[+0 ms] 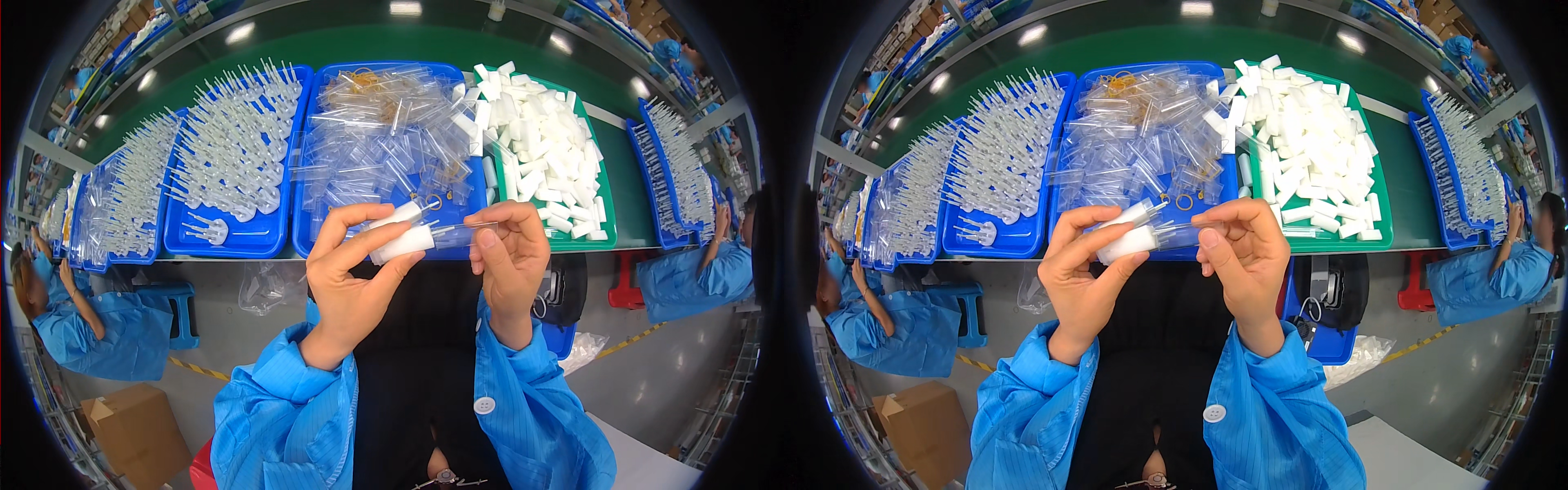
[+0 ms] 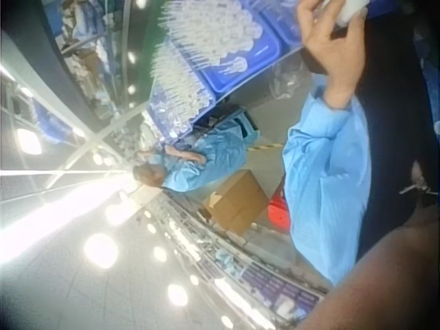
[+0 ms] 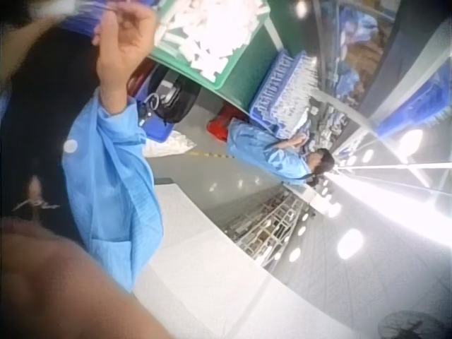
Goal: The person assembles components by attaching white foam pieces onto a plastic holder, sliding clear plastic tubes over the foam pieces, and securing the assembly with a rubber band by hand.
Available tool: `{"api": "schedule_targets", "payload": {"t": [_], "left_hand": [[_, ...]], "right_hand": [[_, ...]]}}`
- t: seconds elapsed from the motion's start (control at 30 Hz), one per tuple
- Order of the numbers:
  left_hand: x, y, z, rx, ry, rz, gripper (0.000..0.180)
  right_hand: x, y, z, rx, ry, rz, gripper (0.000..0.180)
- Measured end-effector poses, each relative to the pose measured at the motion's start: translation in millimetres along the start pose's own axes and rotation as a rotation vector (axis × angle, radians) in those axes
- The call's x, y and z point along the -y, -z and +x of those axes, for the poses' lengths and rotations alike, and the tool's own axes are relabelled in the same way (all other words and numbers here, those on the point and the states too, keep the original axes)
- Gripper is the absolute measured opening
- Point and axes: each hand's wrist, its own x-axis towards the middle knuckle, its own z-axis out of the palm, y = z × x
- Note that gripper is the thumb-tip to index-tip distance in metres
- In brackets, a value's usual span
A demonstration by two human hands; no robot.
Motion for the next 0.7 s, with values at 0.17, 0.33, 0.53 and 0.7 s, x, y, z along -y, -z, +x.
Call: {"api": "schedule_targets", "payload": {"t": [0.17, 0.33, 0.53, 0.7], "left_hand": [[0, -1, 0, 0.001, 0.0, 0.001, 0.031], [-1, 0, 3, 0.008, -0.054, 0.049, 0.03], [-3, 2, 5, 0.048, -0.121, 0.094, 0.027], [-2, 2, 4, 0.056, -0.129, 0.096, 0.025]], "right_hand": [[0, 0, 0, -0.005, 0.002, 0.013, 0.015], [-1, 0, 1, 0.02, -0.007, 0.015, 0.015], [-10, -3, 1, 0.004, 0.051, 0.033, 0.017], [-10, -3, -1, -0.004, 0.053, 0.028, 0.016]]}}
